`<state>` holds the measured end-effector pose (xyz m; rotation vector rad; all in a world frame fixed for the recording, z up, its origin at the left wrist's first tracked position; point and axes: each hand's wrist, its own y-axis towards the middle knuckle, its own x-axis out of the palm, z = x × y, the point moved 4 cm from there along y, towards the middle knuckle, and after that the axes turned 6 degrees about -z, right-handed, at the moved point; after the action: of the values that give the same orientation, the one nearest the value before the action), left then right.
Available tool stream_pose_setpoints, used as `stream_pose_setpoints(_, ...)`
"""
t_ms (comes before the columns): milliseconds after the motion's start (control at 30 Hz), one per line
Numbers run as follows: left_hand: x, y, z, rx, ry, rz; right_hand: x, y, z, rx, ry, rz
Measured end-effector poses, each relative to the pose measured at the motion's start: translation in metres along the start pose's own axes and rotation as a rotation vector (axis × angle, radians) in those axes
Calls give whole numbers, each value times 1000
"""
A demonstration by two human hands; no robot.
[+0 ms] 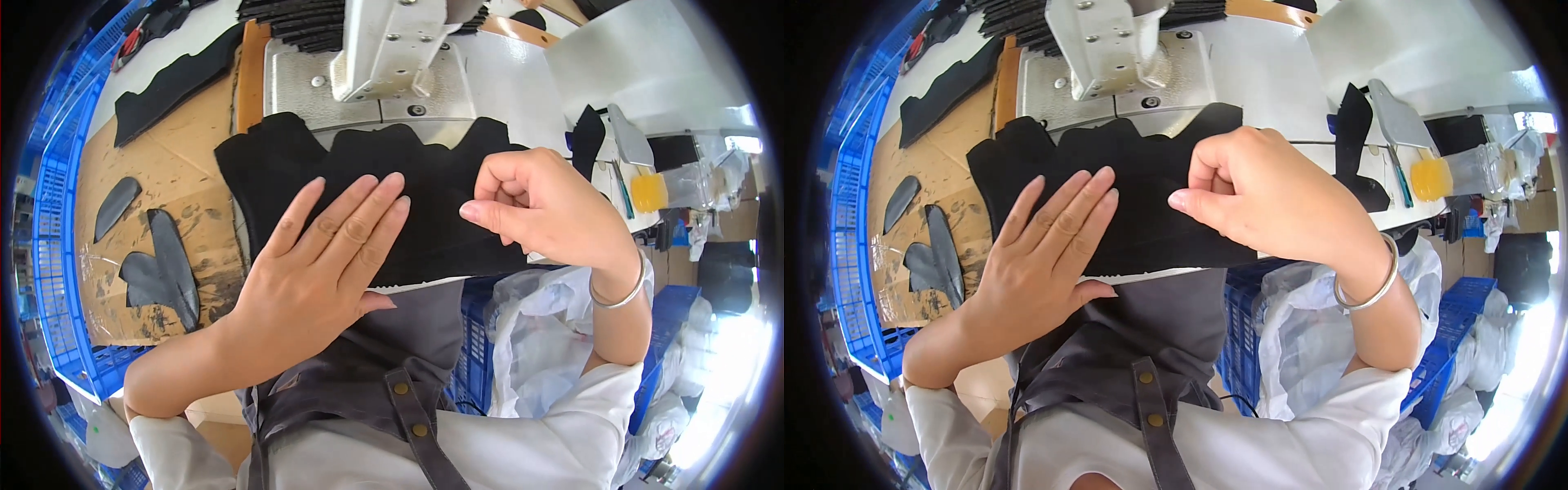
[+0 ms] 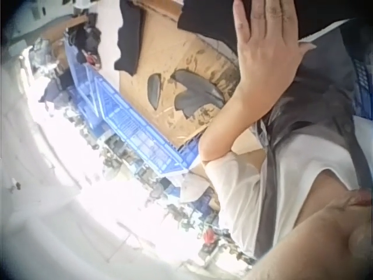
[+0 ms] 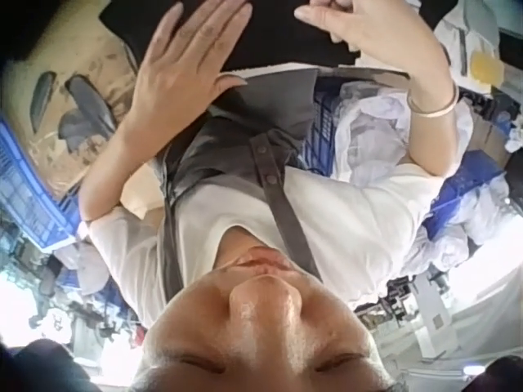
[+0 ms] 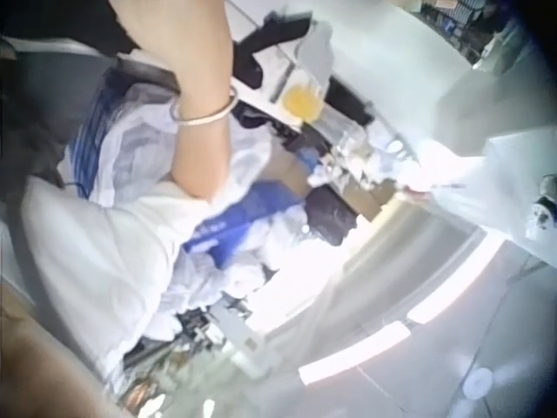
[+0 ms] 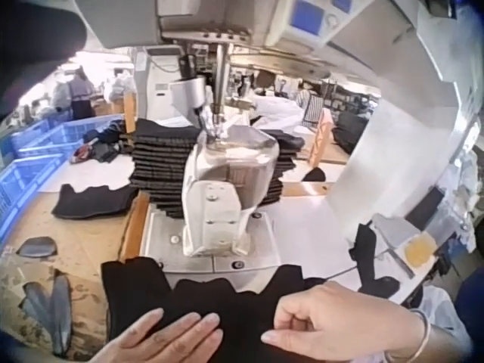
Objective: Organizing, aligning, and stitching black shoe upper components using an industrial sewing machine.
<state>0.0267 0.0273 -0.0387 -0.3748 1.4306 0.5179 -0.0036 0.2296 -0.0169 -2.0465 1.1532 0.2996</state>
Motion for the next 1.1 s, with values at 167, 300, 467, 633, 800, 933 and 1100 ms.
stream_pose_setpoints(167,2,12,7,46,1,2,-3,1,4,-52,-45,-55)
stream_pose_setpoints(300,5,14,4,82,-90,-4,-5,-2,3,-185,142,-71)
stream_pose_setpoints(467,5,13,1,110,-148,4,-3,-3,6,-108,173,-90)
stream_pose_setpoints(633,6,12,0,118,-164,12,4,-9,9,-44,-31,32)
stream_pose_setpoints(800,6,11,0,123,-179,0,7,-10,9,-127,-62,103)
stream_pose_setpoints(933,7,11,1,113,-203,13,6,-11,9,-142,-90,103)
stream_pose_setpoints(1100,8,12,1,115,-215,22,8,-12,10,-158,-105,126)
